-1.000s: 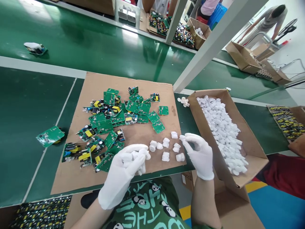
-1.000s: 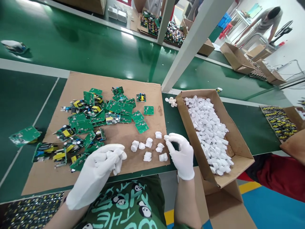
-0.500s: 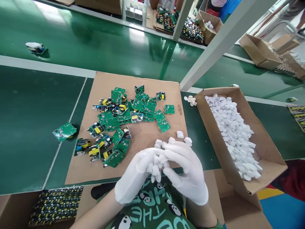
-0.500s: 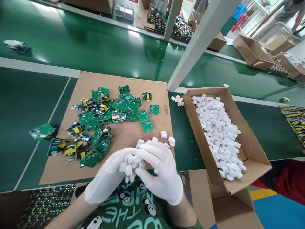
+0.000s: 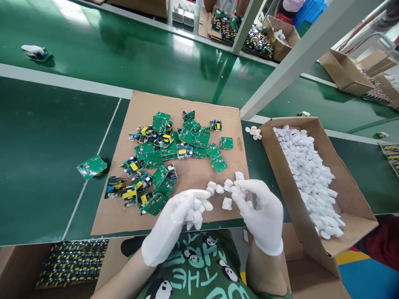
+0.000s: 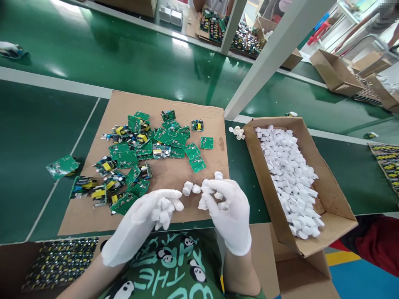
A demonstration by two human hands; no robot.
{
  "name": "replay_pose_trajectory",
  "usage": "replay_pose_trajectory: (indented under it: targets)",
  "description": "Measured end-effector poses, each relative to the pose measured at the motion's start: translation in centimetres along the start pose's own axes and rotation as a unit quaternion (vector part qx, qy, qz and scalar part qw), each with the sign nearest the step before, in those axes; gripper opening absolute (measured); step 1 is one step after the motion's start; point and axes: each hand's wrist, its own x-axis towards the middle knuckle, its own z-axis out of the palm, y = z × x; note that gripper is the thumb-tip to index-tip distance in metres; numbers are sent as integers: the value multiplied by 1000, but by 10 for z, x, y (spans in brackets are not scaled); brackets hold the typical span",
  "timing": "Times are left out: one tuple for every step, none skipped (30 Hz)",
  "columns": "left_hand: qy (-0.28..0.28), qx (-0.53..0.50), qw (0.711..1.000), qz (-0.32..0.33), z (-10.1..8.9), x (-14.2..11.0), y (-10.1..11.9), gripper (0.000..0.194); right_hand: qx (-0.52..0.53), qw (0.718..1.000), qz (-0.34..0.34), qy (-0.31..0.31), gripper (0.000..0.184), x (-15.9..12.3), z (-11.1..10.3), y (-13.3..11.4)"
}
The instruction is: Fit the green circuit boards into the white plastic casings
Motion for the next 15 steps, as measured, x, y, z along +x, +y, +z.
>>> replay_pose_trajectory:
  targets:
    - [7,0,1000,5,-1,-1,1,48,-29,999,-14,-5,19,2,2,4]
    - [11,0,1000,9,-2,-2,2,46,-51,998,-38,-4,19,3,6,8]
    - [14,0,1000,13,-3,-2,3,45,-67,995,-67,2,19,4,10,12]
    - [15,-1,1000,16,-3,-3,3,45,-82,992,-95,10,19,6,15,16]
    - [14,-1,1000,19,-3,-3,3,45,-97,988,-121,20,19,7,20,19]
    - [13,-1,1000,20,-3,-3,3,46,-116,982,-144,26,20,9,24,21]
    - [13,-1,1000,19,-3,-3,3,46,-134,976,-167,31,20,11,28,23]
    - [13,0,1000,17,-3,-3,3,46,-150,971,-187,29,20,12,31,24]
    - [15,1,1000,14,-2,-3,3,45,-159,966,-204,20,20,13,32,24]
    - [17,0,1000,12,-2,-3,3,43,-164,962,-217,6,20,14,32,23]
    - [18,-1,1000,11,-3,-3,3,41,-165,960,-225,-10,20,14,31,23]
    - [20,-2,1000,12,-3,-3,3,40,-165,960,-226,-25,20,13,29,22]
    - [19,-4,1000,14,-3,-4,2,40,-164,961,-221,-40,20,12,26,21]
    - [18,-5,1000,15,-4,-4,2,41,-162,962,-213,-54,20,11,24,20]
    - [15,-7,1000,16,-4,-3,2,42,-159,964,-204,-69,20,9,22,19]
